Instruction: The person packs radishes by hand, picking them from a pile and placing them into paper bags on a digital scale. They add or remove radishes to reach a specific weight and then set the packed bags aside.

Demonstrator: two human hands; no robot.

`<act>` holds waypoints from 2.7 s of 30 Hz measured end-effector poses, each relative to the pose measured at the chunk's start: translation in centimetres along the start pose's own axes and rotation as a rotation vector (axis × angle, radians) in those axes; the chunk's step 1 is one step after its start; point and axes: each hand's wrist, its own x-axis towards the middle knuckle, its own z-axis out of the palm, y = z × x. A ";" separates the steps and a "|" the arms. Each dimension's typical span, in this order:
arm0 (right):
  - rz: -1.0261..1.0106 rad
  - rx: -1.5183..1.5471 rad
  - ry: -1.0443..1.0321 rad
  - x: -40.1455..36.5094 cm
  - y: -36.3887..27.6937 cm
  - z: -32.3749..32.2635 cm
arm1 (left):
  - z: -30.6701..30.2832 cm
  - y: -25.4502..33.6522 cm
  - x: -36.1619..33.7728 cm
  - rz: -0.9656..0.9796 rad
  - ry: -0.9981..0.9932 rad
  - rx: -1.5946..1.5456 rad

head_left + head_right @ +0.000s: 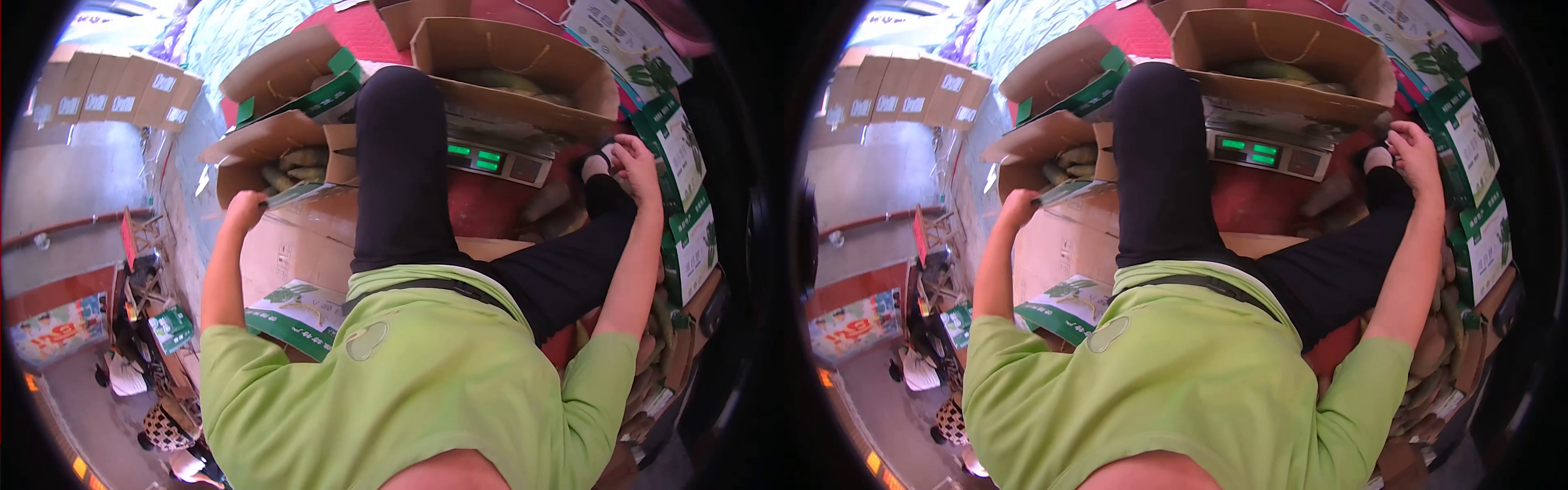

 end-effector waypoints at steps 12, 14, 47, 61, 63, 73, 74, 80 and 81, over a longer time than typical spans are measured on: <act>0.036 0.023 -0.041 0.7 0.5 0.5 | 3.9 0.7 -12.7 0.020 -0.089 -0.030; 0.039 0.014 -0.055 0.6 0.5 0.3 | 5.1 1.2 -15.9 0.039 -0.180 0.028; -0.067 -0.015 0.165 1.7 2.1 0.7 | -5.8 2.2 18.0 0.078 0.041 -0.044; 0.058 0.093 0.135 1.9 1.8 1.2 | -1.7 1.4 6.9 0.035 0.186 -0.137; 0.069 0.082 0.147 1.8 1.9 0.9 | -0.8 1.6 4.4 0.087 0.159 -0.116; -0.077 0.020 0.249 2.1 0.4 1.1 | 1.9 4.4 -11.9 0.023 -0.140 -0.166; -0.067 0.020 0.256 2.4 0.6 1.1 | 1.8 4.1 -11.9 0.033 -0.145 -0.161; -0.113 -0.005 0.285 2.6 0.6 1.3 | -7.0 7.4 -7.5 -0.035 -0.265 -0.524; -0.123 -0.006 0.292 2.4 0.6 1.2 | -8.4 8.4 -6.1 0.028 -0.141 -0.603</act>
